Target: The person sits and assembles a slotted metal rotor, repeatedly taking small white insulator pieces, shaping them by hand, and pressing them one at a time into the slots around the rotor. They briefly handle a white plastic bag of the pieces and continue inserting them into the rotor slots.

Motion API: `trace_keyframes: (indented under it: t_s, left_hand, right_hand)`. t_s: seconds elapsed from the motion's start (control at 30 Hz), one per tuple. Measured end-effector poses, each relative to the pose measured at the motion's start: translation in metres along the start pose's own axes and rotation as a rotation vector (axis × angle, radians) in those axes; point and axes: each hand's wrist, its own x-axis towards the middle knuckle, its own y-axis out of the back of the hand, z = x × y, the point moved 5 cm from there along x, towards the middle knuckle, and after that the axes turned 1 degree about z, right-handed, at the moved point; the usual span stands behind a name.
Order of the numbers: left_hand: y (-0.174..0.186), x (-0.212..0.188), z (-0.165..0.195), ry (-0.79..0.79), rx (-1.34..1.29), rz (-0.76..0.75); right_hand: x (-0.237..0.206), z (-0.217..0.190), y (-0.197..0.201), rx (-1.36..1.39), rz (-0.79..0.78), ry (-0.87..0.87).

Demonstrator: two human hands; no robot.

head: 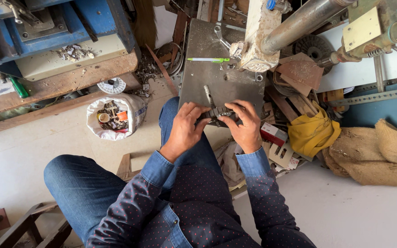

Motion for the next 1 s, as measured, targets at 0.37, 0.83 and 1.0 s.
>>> trace_keyframes:
  t_s: [0.37,0.83,1.0]
  left_hand:
    - [-0.002,0.001,-0.002,-0.029,0.031,0.020]
    - [-0.004,0.000,-0.002,-0.033,0.036,0.006]
    - [-0.002,-0.010,-0.001,-0.070,0.033,-0.007]
  right_hand:
    - [-0.014,-0.002,0.003,-0.011,0.006,-0.046]
    - [-0.014,-0.006,0.003,-0.013,0.003,-0.010]
    - [-0.028,0.001,0.004,-0.095,0.011,0.062]
